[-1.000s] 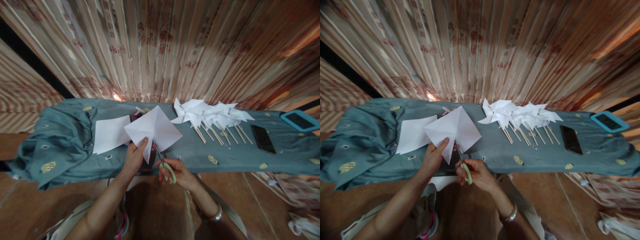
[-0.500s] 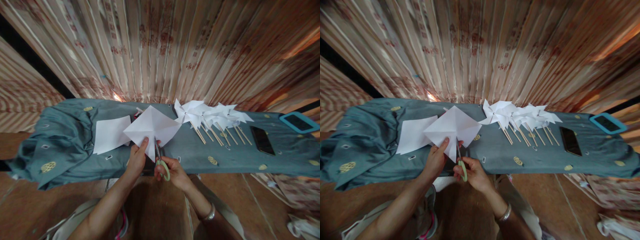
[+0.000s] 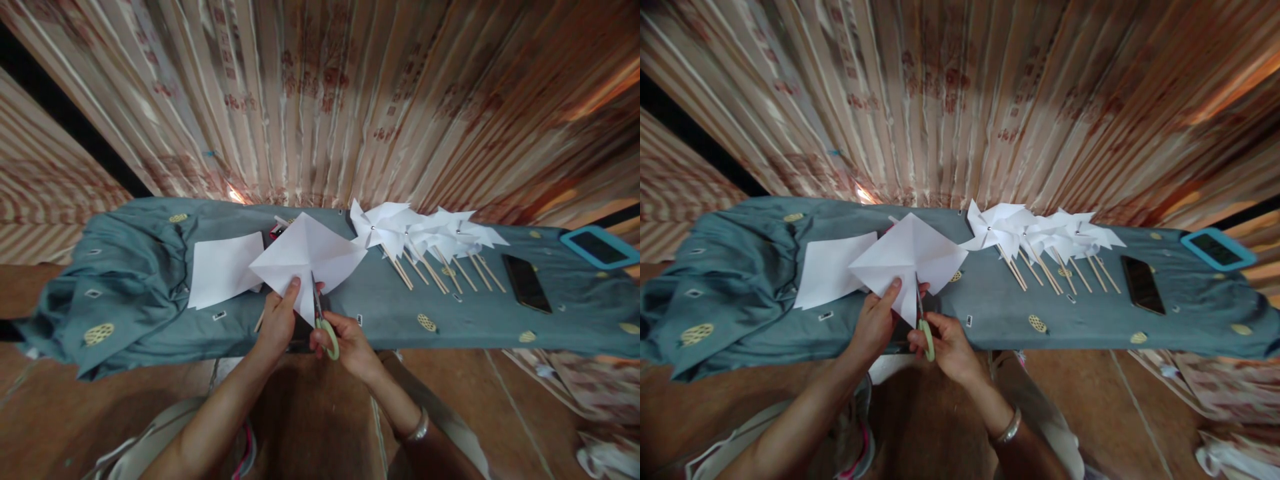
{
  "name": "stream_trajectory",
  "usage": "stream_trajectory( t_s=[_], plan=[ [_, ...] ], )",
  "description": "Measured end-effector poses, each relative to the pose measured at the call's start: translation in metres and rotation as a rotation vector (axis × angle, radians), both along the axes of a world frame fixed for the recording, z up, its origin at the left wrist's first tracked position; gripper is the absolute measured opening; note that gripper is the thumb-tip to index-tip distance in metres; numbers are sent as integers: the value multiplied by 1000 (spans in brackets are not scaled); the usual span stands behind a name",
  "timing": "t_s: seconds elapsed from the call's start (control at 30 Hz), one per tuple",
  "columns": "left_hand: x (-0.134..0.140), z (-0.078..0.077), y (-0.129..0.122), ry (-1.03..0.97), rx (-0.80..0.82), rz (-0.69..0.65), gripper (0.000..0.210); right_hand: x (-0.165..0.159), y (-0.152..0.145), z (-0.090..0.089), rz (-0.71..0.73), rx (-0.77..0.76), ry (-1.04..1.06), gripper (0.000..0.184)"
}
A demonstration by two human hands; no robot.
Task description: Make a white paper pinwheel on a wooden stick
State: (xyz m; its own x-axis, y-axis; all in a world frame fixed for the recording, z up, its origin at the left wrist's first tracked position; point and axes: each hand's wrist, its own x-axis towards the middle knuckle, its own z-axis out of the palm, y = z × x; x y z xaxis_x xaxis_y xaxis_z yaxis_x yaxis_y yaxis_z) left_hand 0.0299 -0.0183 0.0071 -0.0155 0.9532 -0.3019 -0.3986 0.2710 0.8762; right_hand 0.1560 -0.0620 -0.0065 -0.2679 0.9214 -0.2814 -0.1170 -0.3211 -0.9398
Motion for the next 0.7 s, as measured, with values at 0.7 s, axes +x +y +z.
stream_trajectory(
  t_s=[0.7],
  plan=[
    [0,-3,-1,-10,10,20,52,-4,0,-2,-31,1,-5,42]
  ],
)
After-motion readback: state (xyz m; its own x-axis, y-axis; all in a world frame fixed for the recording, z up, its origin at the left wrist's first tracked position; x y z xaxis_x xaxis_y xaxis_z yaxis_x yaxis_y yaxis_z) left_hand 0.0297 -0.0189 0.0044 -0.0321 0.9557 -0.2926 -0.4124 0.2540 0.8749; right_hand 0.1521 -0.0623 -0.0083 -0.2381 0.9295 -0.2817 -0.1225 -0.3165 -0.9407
